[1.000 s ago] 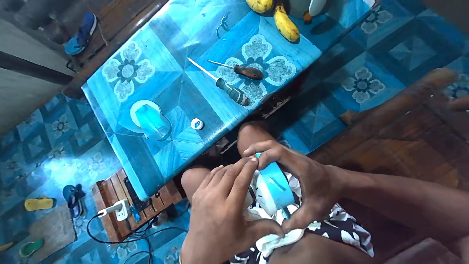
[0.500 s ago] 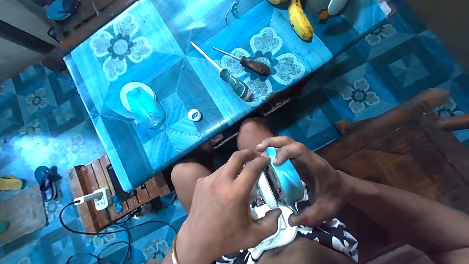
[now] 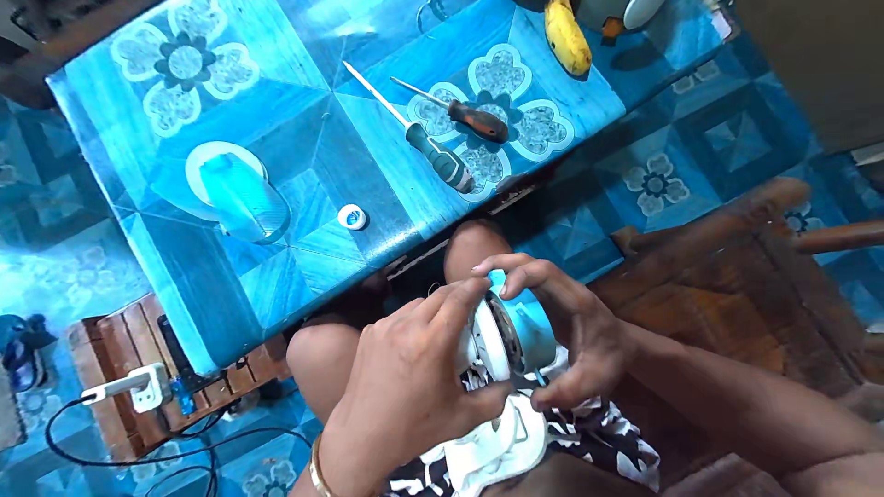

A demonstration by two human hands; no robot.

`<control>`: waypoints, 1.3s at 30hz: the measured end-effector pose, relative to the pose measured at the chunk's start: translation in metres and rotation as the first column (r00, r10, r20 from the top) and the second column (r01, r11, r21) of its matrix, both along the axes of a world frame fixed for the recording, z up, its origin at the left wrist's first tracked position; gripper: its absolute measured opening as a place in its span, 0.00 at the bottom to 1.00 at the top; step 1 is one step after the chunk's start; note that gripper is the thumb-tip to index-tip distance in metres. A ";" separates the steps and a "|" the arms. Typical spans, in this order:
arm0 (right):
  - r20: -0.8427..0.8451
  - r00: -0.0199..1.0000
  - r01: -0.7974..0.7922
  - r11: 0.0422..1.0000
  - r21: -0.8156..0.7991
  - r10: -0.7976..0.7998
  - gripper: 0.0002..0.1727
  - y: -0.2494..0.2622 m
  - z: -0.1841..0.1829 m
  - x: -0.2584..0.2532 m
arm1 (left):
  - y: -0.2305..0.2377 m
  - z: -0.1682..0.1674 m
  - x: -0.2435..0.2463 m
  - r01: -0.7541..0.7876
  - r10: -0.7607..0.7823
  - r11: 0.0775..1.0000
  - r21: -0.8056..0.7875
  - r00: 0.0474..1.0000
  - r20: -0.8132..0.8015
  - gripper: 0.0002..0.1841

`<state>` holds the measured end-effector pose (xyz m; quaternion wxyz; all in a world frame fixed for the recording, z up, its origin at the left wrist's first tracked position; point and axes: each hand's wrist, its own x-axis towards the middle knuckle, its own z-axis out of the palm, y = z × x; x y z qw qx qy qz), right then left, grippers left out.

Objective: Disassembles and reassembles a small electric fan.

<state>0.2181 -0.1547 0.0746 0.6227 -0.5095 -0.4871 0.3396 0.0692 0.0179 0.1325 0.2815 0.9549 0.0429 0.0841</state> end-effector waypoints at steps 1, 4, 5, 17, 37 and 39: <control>-0.011 1.000 0.007 1.000 -0.002 -0.007 0.43 0.002 -0.001 0.000 | 0.003 -0.001 0.001 0.008 -0.008 1.000 -0.020 1.000 -0.014 0.39; -0.061 0.998 0.009 0.999 -0.035 -0.011 0.42 0.006 -0.003 0.003 | 0.012 -0.009 0.007 0.023 -0.027 0.995 -0.099 0.999 -0.040 0.37; -0.096 0.995 0.003 0.998 -0.067 -0.009 0.43 0.007 -0.003 0.004 | 0.016 -0.012 0.010 0.022 -0.029 0.992 -0.125 0.998 -0.057 0.38; 0.392 0.802 0.529 0.842 -0.111 -0.452 0.27 -0.008 -0.003 -0.019 | 0.048 -0.032 0.047 -0.056 -0.116 0.910 -0.411 0.917 -0.382 0.23; 0.097 0.963 0.270 0.890 -0.367 -0.252 0.52 -0.026 -0.001 -0.099 | 0.044 -0.032 0.045 -0.059 -0.155 0.893 -0.446 0.890 -0.429 0.23; 0.068 0.965 0.260 0.897 -0.359 -0.252 0.51 -0.026 -0.004 -0.100 | 0.044 -0.031 0.045 -0.061 -0.157 0.892 -0.449 0.888 -0.432 0.23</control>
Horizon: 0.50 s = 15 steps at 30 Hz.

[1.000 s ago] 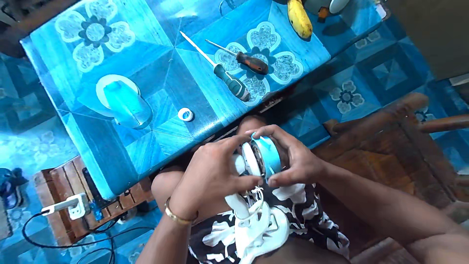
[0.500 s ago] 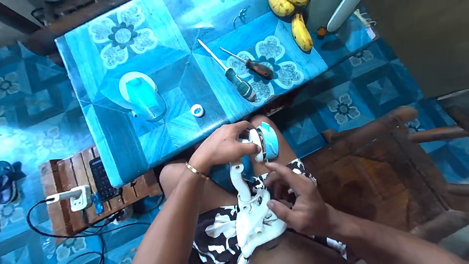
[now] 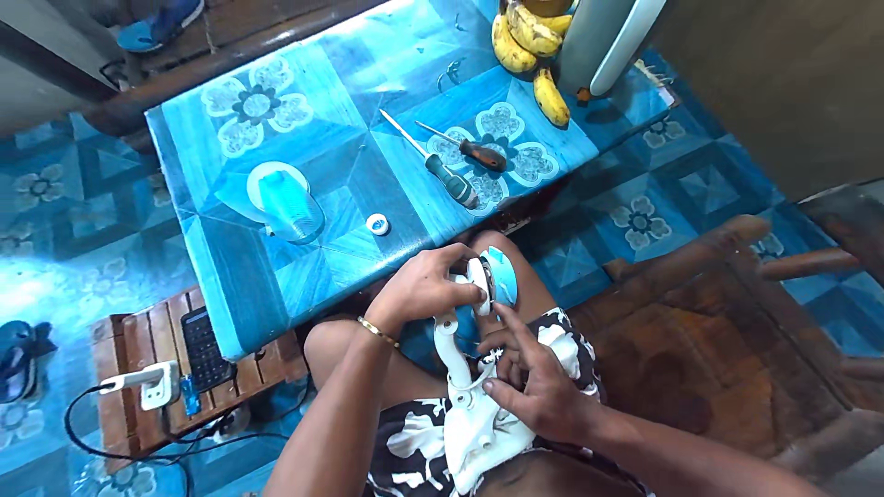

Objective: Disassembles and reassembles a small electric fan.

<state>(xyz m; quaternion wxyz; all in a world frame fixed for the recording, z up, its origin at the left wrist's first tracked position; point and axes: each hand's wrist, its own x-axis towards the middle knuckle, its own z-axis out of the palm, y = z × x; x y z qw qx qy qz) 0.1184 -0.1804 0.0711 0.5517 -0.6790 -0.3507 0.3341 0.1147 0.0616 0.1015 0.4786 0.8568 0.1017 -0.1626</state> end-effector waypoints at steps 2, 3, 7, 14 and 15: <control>-0.051 0.999 0.006 0.999 0.034 -0.004 0.51 0.001 -0.001 0.000 | 0.000 0.000 0.001 0.001 -0.001 1.000 -0.007 1.000 0.000 0.23; -0.100 0.995 0.010 0.998 0.060 -0.004 0.51 0.001 -0.001 0.001 | 0.000 0.000 0.001 0.001 -0.001 1.000 -0.007 1.000 0.002 0.23; -0.279 0.960 0.052 0.983 0.174 -0.001 0.49 0.002 -0.003 0.004 | 0.000 -0.001 0.003 0.013 -0.013 1.000 -0.013 1.000 0.001 0.24; -0.400 0.917 0.091 0.963 0.254 0.019 0.48 0.002 -0.006 0.000 | 0.000 -0.004 0.003 0.012 -0.011 1.000 -0.026 1.000 0.018 0.24; -0.340 0.940 0.098 0.965 0.242 -0.010 0.47 0.001 -0.007 -0.001 | 0.001 -0.005 0.003 0.012 -0.011 0.999 -0.029 1.000 0.022 0.24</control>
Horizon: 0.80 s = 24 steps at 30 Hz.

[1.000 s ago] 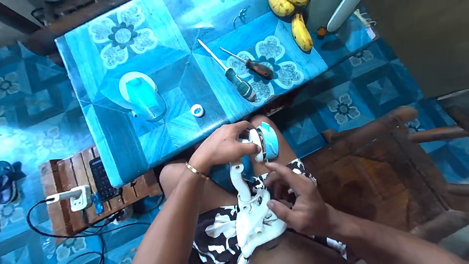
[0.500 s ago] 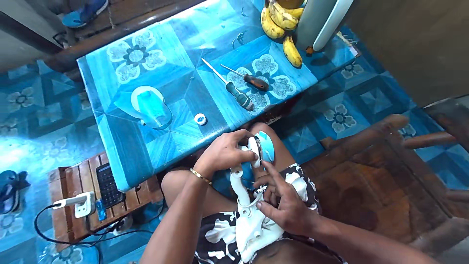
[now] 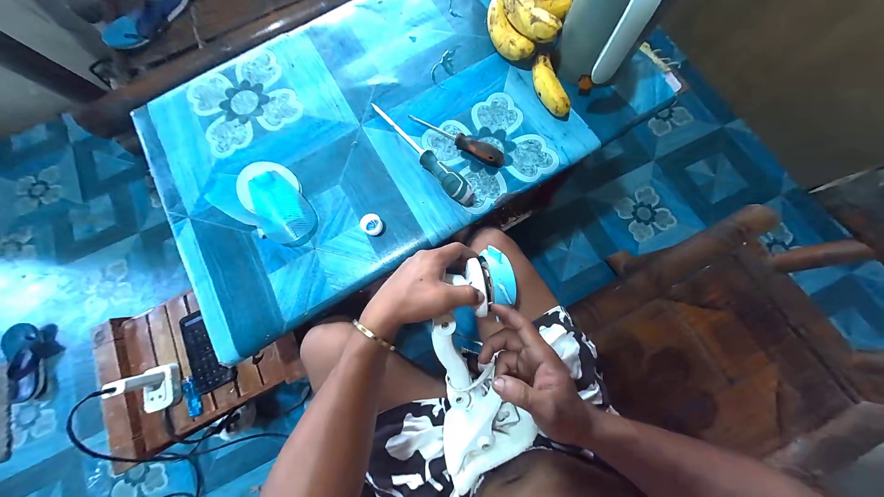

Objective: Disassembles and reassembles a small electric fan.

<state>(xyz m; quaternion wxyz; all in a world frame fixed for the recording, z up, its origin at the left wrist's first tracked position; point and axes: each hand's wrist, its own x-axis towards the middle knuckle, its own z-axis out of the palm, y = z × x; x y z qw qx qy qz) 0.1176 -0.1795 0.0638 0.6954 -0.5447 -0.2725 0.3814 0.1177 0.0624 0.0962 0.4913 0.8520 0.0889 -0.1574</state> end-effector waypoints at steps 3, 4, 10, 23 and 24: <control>0.203 0.979 0.049 0.993 -0.108 -0.026 0.48 -0.001 -0.006 -0.002 | 0.003 -0.003 -0.001 0.005 -0.005 1.000 -0.013 1.000 0.017 0.25; 0.260 0.965 0.059 0.988 -0.141 -0.020 0.48 -0.001 -0.007 -0.002 | 0.003 -0.003 0.000 0.010 -0.010 1.000 -0.007 1.000 0.017 0.25; 0.353 0.935 0.055 0.974 -0.218 0.026 0.50 0.000 -0.008 0.001 | -0.007 -0.004 0.005 -0.024 0.020 0.988 0.153 0.999 0.026 0.30; 0.017 0.999 -0.036 0.999 -0.020 0.037 0.51 -0.002 -0.007 0.002 | -0.006 -0.003 0.005 -0.018 0.015 0.995 0.103 1.000 0.027 0.27; -0.029 0.999 -0.037 0.999 0.008 0.037 0.50 -0.003 -0.007 0.003 | -0.006 -0.002 0.005 -0.019 0.016 0.994 0.106 0.999 0.028 0.28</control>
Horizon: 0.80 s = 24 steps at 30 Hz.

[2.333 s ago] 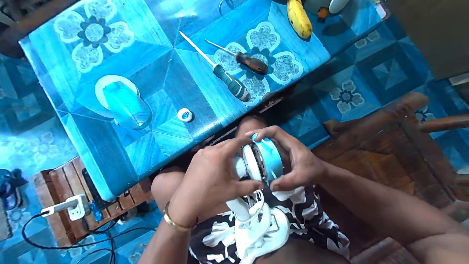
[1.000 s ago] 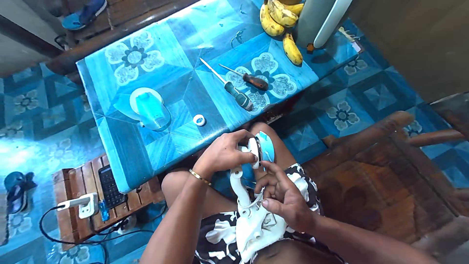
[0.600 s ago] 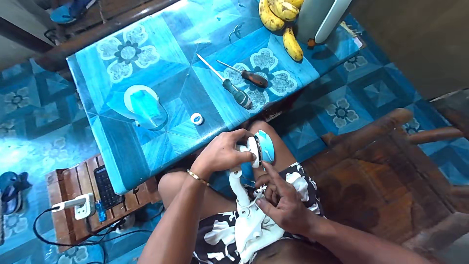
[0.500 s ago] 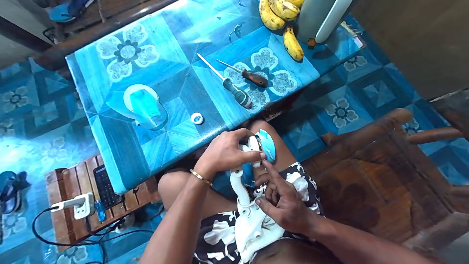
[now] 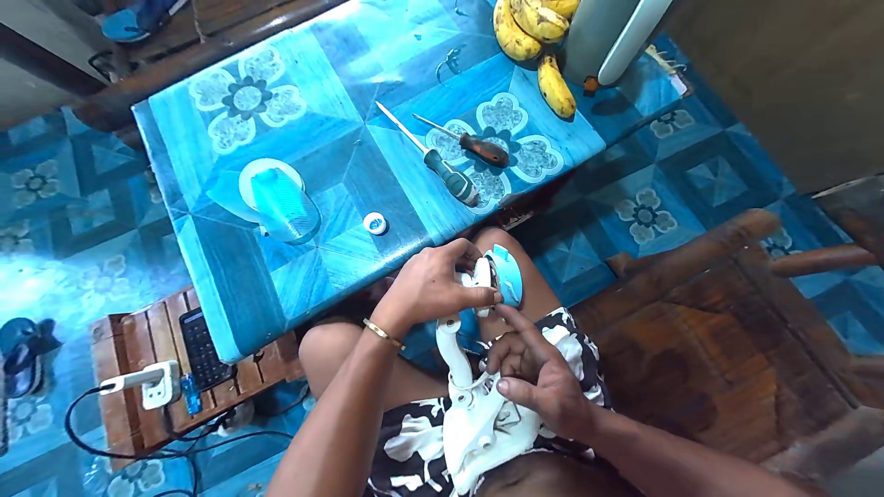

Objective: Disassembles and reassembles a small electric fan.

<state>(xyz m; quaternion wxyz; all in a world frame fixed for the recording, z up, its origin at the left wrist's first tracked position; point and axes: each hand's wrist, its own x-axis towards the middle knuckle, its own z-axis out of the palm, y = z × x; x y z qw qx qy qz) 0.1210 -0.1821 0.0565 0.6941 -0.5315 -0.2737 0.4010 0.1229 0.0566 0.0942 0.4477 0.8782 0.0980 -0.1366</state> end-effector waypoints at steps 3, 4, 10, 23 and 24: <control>-0.045 0.999 0.005 1.000 0.008 -0.004 0.48 -0.001 -0.002 0.001 | 0.000 0.000 0.000 0.000 0.000 1.000 0.004 1.000 0.001 0.28; -0.048 0.999 0.007 1.000 -0.001 -0.007 0.47 -0.001 -0.003 0.001 | 0.000 -0.001 0.000 0.001 -0.001 1.000 0.006 1.000 -0.001 0.29; -0.102 0.993 -0.061 0.998 0.004 0.061 0.53 0.001 0.002 0.001 | 0.002 -0.001 -0.001 0.020 -0.020 0.999 0.026 1.000 0.006 0.29; -0.285 0.958 0.005 0.996 0.089 0.020 0.52 0.003 0.002 -0.001 | -0.002 -0.004 -0.014 -0.073 0.107 0.986 -0.151 0.967 0.231 0.17; -0.304 0.952 0.008 0.995 0.102 0.023 0.52 0.003 0.003 0.000 | -0.002 -0.008 -0.019 -0.063 0.113 0.983 -0.174 0.948 0.298 0.15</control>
